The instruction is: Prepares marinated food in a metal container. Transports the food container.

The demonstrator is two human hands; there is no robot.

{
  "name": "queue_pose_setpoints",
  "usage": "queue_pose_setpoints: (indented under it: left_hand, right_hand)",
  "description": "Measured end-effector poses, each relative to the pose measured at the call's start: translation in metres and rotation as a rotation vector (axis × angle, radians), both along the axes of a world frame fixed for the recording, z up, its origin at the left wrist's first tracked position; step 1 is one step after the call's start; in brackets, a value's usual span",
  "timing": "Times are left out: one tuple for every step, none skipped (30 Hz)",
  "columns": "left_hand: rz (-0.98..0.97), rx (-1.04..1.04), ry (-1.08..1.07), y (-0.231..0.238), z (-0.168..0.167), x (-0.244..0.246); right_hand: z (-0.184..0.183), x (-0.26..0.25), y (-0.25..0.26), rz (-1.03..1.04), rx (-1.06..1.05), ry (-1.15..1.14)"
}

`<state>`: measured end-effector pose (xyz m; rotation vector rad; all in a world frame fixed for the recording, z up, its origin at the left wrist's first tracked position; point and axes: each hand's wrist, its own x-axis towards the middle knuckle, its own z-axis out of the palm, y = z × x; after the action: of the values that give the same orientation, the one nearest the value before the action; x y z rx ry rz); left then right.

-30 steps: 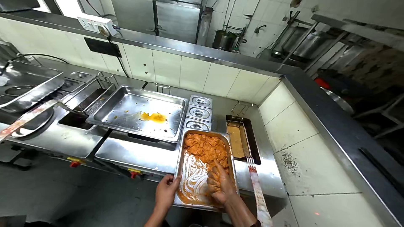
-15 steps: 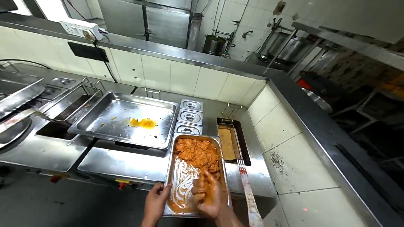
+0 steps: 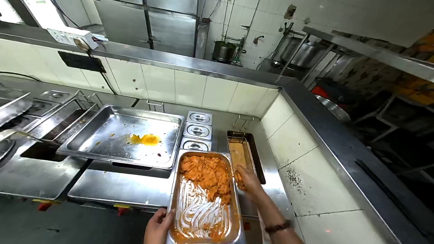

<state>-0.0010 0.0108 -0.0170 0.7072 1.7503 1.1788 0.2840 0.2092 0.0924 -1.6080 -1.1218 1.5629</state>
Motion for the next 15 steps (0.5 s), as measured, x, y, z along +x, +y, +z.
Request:
queue_pose_setpoints:
  left_hand:
    - [0.007, 0.002, -0.006, 0.000, 0.000, 0.000]
    - [0.014, 0.002, -0.005, -0.001, 0.001, 0.001]
    - [0.017, 0.000, -0.004, -0.001, 0.002, 0.001]
    - [0.021, -0.002, -0.004, -0.002, 0.004, 0.002]
    - [0.027, -0.002, 0.002, -0.002, 0.004, 0.002]
    - [0.034, -0.006, 0.015, -0.002, 0.004, 0.002]
    - [0.037, -0.013, 0.029, -0.003, 0.003, 0.002]
    - [0.034, -0.025, 0.044, -0.003, 0.003, 0.001]
    - [0.031, -0.042, 0.062, -0.003, 0.003, 0.001]
    - [0.026, -0.058, 0.079, -0.003, 0.003, 0.001]
    - [0.023, -0.075, 0.094, -0.003, 0.004, 0.000]
    - [0.025, -0.090, 0.102, -0.004, 0.004, 0.001]
    - [0.035, -0.098, 0.105, -0.004, 0.005, 0.001]
    - [0.047, -0.102, 0.104, -0.005, 0.006, 0.003]
    - [0.059, -0.102, 0.102, -0.006, 0.006, 0.004]
  right_hand:
    - [-0.007, 0.008, 0.026, 0.034, 0.029, -0.219]
    - [-0.015, 0.015, 0.051, 0.090, 0.026, -0.377]
    - [-0.026, 0.021, 0.076, 0.151, 0.013, -0.486]
    - [-0.036, 0.026, 0.100, 0.207, -0.002, -0.568]
    - [-0.047, 0.029, 0.122, 0.256, -0.018, -0.644]
    - [-0.054, 0.030, 0.141, 0.293, -0.032, -0.709]
    - [-0.059, 0.030, 0.158, 0.313, -0.038, -0.758]
    - [-0.063, 0.028, 0.172, 0.320, -0.038, -0.785]
    - [-0.066, 0.027, 0.184, 0.323, -0.026, -0.803]
    - [-0.067, 0.026, 0.193, 0.327, -0.013, -0.824]
    - [-0.069, 0.024, 0.202, 0.341, 0.000, -0.855]
    - [-0.075, 0.024, 0.211, 0.359, 0.024, -0.891]
    - [-0.082, 0.023, 0.219, 0.380, 0.046, -0.937]
    - [-0.088, 0.022, 0.224, 0.390, 0.067, -0.971]
    - [-0.092, 0.021, 0.227, 0.395, 0.088, -0.989]
